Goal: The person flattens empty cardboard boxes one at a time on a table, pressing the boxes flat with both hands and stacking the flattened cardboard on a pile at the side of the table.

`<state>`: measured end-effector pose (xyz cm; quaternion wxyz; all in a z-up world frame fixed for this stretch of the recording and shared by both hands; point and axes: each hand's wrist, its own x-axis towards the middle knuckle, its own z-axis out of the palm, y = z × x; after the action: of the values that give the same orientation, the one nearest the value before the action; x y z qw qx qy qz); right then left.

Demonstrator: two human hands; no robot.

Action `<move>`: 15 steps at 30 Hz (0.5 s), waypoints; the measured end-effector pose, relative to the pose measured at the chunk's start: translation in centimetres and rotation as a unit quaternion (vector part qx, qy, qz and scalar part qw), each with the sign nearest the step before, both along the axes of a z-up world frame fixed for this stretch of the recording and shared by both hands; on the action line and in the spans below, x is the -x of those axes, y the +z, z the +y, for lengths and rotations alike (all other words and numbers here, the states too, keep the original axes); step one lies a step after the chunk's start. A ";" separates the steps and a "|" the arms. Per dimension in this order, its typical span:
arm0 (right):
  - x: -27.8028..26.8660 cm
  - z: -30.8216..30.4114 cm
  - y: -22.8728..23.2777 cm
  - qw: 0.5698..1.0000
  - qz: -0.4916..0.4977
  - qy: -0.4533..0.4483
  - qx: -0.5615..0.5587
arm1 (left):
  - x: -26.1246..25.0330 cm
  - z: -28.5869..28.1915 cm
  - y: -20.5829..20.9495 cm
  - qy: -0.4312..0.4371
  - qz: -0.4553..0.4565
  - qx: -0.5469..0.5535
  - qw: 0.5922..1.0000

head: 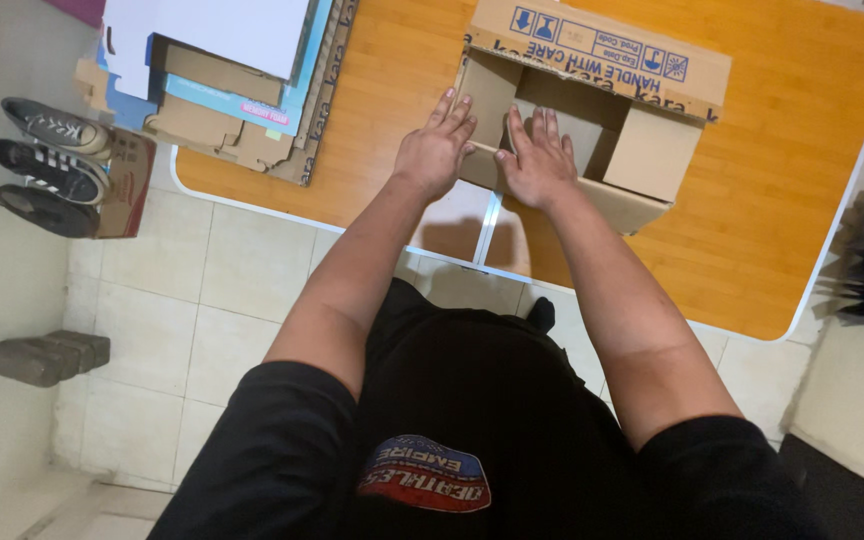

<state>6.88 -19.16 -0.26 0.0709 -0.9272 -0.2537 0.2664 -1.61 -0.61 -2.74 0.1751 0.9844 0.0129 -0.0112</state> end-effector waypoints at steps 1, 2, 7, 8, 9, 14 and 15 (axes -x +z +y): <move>0.1 0.0 0.0 1.000 0.004 -0.002 -0.004 | 0.0 0.2 0.0 -0.013 -0.002 -0.004 1.000; 0.1 -0.1 0.1 1.000 0.007 -0.004 -0.008 | 0.0 0.5 0.2 -0.026 -0.004 -0.009 1.000; 0.1 -0.3 0.2 1.000 0.017 0.000 -0.013 | -1.2 3.0 1.7 -0.107 0.072 -0.061 0.990; 0.2 -0.5 0.1 1.000 0.015 0.000 -0.015 | -1.2 3.2 1.9 -0.112 0.079 -0.076 0.988; 0.1 -0.4 0.1 1.000 0.011 -0.001 -0.019 | -1.3 3.5 2.1 -0.118 0.083 -0.093 0.985; -0.2 -0.3 -0.6 1.000 0.003 -0.004 -0.020 | -0.7 2.8 1.2 -0.082 0.043 -0.046 0.995; -0.2 -0.4 -0.9 1.000 0.003 -0.004 -0.022 | -0.6 2.6 0.9 -0.069 0.035 -0.028 0.997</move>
<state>7.06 -19.56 -1.12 0.0931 -0.9256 -0.2556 0.2632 -1.02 1.95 -1.85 0.1455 0.9865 -0.0484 -0.0569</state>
